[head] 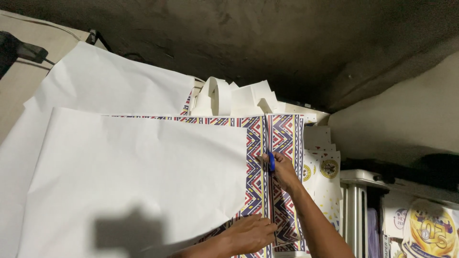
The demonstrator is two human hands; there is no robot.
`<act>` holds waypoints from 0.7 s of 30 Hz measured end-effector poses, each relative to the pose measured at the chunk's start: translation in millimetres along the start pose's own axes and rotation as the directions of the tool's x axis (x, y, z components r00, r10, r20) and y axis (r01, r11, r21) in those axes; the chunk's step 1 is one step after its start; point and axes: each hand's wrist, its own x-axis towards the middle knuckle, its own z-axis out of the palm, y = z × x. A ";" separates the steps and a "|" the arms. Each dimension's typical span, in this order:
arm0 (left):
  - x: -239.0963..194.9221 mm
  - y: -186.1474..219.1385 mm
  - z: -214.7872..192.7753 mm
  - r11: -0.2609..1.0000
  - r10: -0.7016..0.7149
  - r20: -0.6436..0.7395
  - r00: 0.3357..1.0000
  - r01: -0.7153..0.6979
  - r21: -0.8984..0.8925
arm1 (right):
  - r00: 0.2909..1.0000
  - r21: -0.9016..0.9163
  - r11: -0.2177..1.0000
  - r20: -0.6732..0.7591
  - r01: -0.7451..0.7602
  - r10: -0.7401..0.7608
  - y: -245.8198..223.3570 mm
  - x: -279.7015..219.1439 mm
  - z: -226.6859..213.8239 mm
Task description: The person uses blue-handled scissors to cut a large sheet of patterned fabric on a table. They trim the edges and cut the fabric into strips, occasionally adjusting the material's position. The workspace includes a laminating machine and other printed materials.
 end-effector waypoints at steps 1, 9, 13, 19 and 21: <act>0.0 0.3 0.6 1.000 0.000 0.000 1.000 0.000 0.000 | 1.000 0.000 1.000 0.000 0.000 0.000 -2.0 -2.7 2.0; 1.1 3.2 -2.4 1.000 -0.024 -0.005 1.000 0.024 0.005 | 0.999 0.013 0.999 0.029 0.045 -0.045 13.2 4.8 -0.2; -3.4 5.7 -3.6 0.998 -0.058 0.029 0.998 0.059 -0.029 | 1.000 -0.047 0.999 0.003 -0.025 0.025 14.7 -8.6 1.5; -45.5 9.2 17.7 0.959 -0.225 -0.152 0.962 0.247 0.141 | 0.982 -0.081 0.978 0.009 0.191 -0.190 46.1 -13.4 -5.9; -68.4 16.2 16.8 0.889 -0.406 -0.172 0.898 0.431 0.154 | 0.992 -0.086 0.993 -0.095 0.080 -0.088 18.5 -41.1 6.0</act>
